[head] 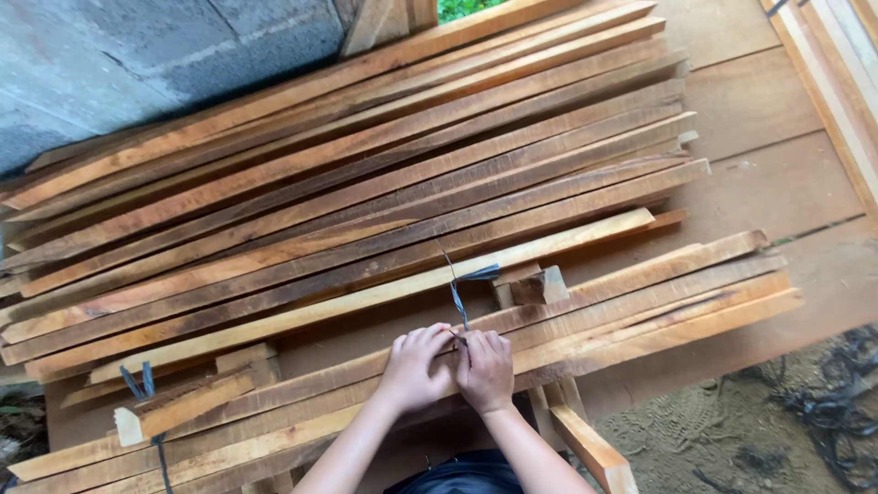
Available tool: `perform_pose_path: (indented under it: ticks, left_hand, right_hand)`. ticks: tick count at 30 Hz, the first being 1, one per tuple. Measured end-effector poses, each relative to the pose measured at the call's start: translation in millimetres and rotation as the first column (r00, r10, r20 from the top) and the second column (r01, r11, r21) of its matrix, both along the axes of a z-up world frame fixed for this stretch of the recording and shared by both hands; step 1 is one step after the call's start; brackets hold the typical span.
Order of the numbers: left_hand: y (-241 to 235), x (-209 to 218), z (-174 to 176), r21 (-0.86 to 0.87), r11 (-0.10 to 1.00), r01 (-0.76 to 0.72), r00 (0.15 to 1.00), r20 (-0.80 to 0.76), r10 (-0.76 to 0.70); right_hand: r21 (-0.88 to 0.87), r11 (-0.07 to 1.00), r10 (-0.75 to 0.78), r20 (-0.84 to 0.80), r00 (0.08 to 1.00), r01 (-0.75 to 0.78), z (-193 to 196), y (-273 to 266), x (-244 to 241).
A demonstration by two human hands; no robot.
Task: The person ties a black strap around a stack of wooden planks to secure them. They then lift the bundle, move it to a different location, and place it down. Finally, they arrange several loose wooden planks on a wooden surface.
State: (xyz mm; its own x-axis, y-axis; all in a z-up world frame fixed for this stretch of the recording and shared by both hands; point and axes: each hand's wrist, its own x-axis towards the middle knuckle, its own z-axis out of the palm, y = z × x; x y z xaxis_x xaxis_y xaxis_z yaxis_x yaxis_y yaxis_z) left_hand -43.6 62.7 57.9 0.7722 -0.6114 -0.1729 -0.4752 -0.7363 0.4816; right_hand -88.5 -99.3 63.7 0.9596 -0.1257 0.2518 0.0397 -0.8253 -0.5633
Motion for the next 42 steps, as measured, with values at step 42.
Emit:
perform_pose_path:
  ticks: [42]
  left_hand:
    - [-78,77,-163,0.237,0.359,-0.903,-0.124,-0.942,0.311]
  right_hand:
    - [0.151,0.988,0.056,-0.113,0.992,-0.038,13,-14,-4]
